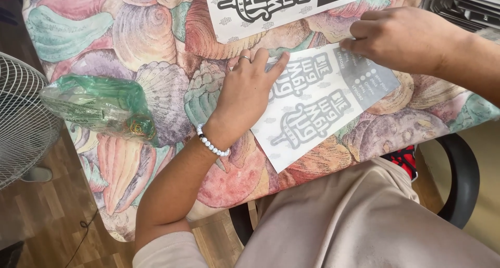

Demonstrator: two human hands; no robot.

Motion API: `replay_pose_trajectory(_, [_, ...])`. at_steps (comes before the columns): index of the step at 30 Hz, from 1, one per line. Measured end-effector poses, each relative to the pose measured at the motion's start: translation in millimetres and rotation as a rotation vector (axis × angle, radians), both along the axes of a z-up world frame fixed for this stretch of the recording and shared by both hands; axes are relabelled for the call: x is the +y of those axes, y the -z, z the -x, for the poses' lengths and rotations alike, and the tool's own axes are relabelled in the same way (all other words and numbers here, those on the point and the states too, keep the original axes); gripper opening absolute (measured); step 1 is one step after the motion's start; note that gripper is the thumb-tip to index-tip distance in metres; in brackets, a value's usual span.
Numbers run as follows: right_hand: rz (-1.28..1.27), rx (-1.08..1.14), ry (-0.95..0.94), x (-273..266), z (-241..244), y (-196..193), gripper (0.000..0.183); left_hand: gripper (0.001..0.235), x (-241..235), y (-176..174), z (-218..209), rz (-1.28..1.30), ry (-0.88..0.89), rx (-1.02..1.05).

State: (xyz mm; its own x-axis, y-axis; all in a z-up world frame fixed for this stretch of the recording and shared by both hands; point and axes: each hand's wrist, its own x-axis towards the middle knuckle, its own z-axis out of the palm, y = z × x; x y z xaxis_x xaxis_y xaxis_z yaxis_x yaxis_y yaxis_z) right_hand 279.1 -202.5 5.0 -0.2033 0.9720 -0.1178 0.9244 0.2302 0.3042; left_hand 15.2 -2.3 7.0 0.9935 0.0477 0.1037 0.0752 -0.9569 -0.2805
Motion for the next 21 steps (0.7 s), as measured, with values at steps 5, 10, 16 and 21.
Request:
replay_pose_trajectory(5, [-0.114,0.039,0.013,-14.1,-3.4,6.1,0.028,0.065,-3.7,2.8,0.5,-0.022,-0.006,-0.004])
replay_pose_trajectory(10, [-0.211,-0.028,0.089,-42.9,-10.0,10.3,0.028,0.062,-12.3,8.1,2.0,-0.079,-0.035,0.005])
replay_pose_trajectory(16, [-0.12,-0.121,0.357,-35.3,21.0,-16.2,0.021,0.06,-18.2,10.4,1.1,-0.045,-0.06,0.01])
replay_pose_trajectory(21, [-0.401,0.439,0.216,17.8,86.9,-24.4,0.028,0.042,-18.3,18.2,2.5,-0.031,-0.079,-0.113])
